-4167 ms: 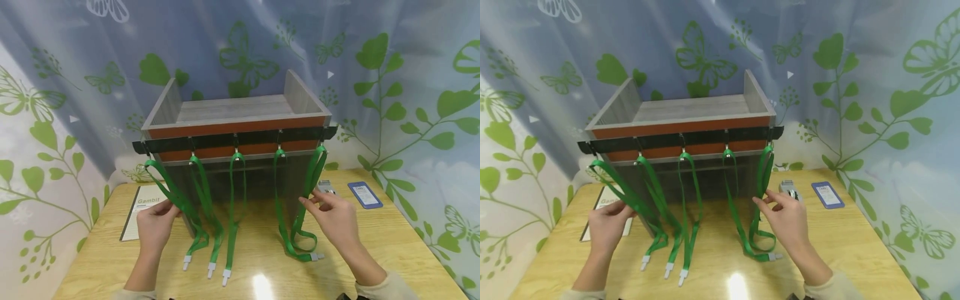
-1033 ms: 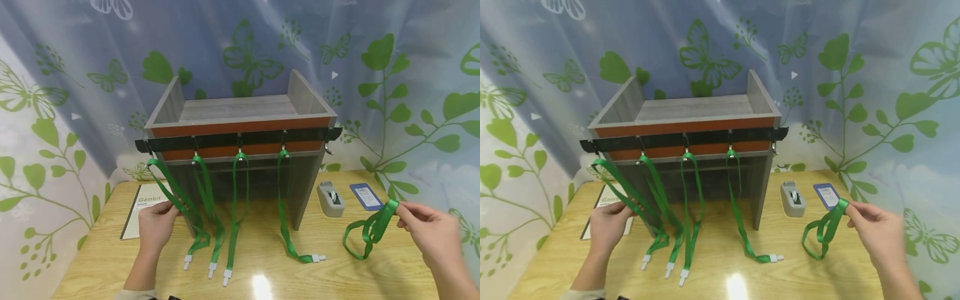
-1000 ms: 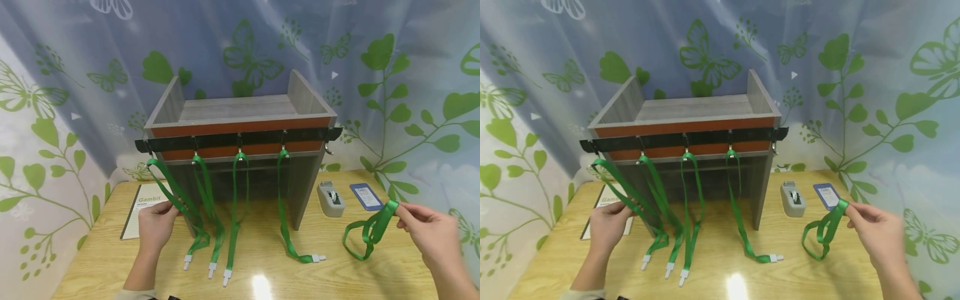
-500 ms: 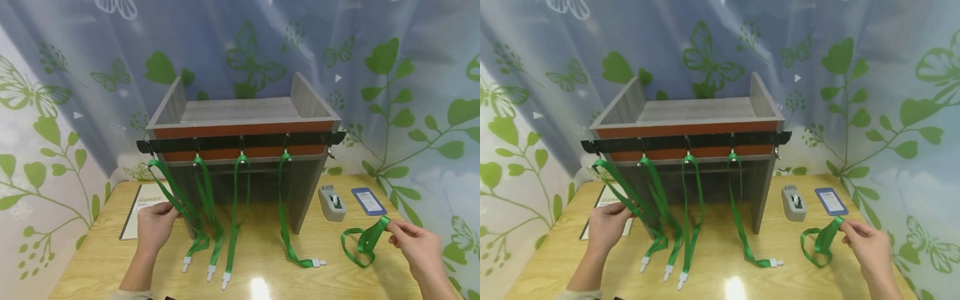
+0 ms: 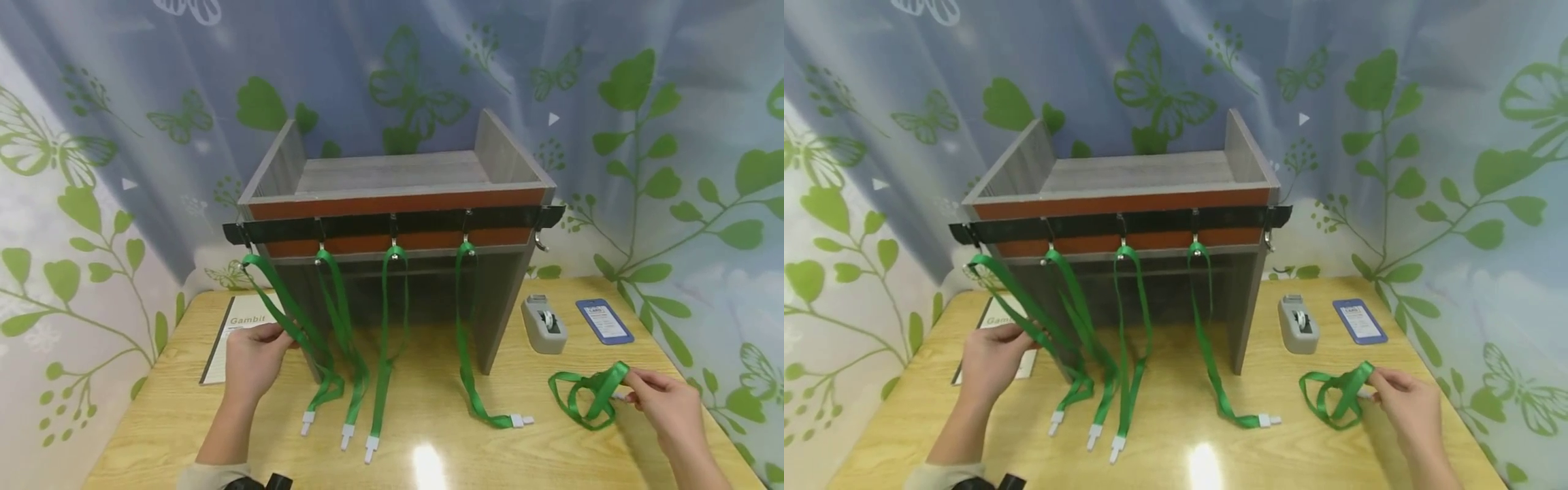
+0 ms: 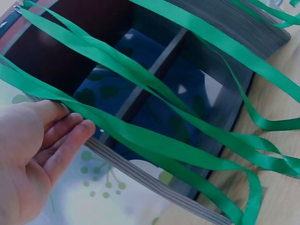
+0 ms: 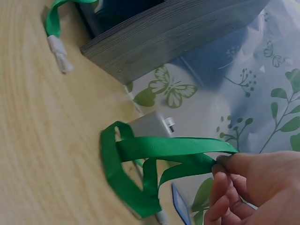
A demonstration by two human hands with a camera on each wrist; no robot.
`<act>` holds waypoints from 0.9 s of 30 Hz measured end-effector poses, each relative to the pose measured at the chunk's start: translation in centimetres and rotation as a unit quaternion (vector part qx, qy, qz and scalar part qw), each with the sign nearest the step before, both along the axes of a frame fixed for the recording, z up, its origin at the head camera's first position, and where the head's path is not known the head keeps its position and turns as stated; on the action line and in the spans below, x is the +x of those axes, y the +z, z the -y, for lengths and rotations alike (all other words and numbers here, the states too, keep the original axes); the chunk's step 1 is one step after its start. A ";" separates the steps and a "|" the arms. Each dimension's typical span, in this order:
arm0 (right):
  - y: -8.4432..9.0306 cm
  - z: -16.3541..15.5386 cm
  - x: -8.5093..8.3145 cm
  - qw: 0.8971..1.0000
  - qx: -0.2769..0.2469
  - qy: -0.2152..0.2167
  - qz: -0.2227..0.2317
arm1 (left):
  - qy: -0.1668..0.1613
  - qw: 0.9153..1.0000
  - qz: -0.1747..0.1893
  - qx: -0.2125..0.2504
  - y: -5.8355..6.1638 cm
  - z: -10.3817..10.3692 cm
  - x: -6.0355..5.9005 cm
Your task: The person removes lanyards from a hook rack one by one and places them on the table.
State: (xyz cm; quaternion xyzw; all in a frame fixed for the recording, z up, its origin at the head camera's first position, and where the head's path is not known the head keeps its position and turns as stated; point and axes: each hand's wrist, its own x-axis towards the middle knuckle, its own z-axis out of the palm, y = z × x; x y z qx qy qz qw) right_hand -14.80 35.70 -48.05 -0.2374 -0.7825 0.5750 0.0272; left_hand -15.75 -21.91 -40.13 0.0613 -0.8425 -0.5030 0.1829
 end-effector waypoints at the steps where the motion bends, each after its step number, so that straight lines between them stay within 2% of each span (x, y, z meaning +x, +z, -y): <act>1: -0.3 0.0 -0.1 1.000 0.009 -0.001 0.008 | 0.000 1.000 0.005 -0.004 0.1 0.1 0.0; 8: -1.3 0.3 -0.5 0.997 0.064 -0.007 0.048 | 0.005 1.000 0.022 0.002 0.2 0.3 0.2; 12: -1.4 0.0 -0.7 0.995 0.089 -0.006 0.048 | -0.002 1.000 0.011 0.009 0.1 0.1 0.0; 19: -1.9 -0.3 -1.0 0.997 0.066 0.013 0.032 | -0.003 1.000 -0.005 -0.003 -0.3 0.2 0.2; 24: -2.8 -0.6 -0.8 0.993 0.104 0.027 0.054 | -0.012 1.000 -0.025 0.006 -0.3 0.3 -0.1; 27: -3.3 -0.8 -0.9 0.988 0.128 0.035 0.075 | -0.015 0.999 -0.022 0.018 -0.3 0.3 -0.3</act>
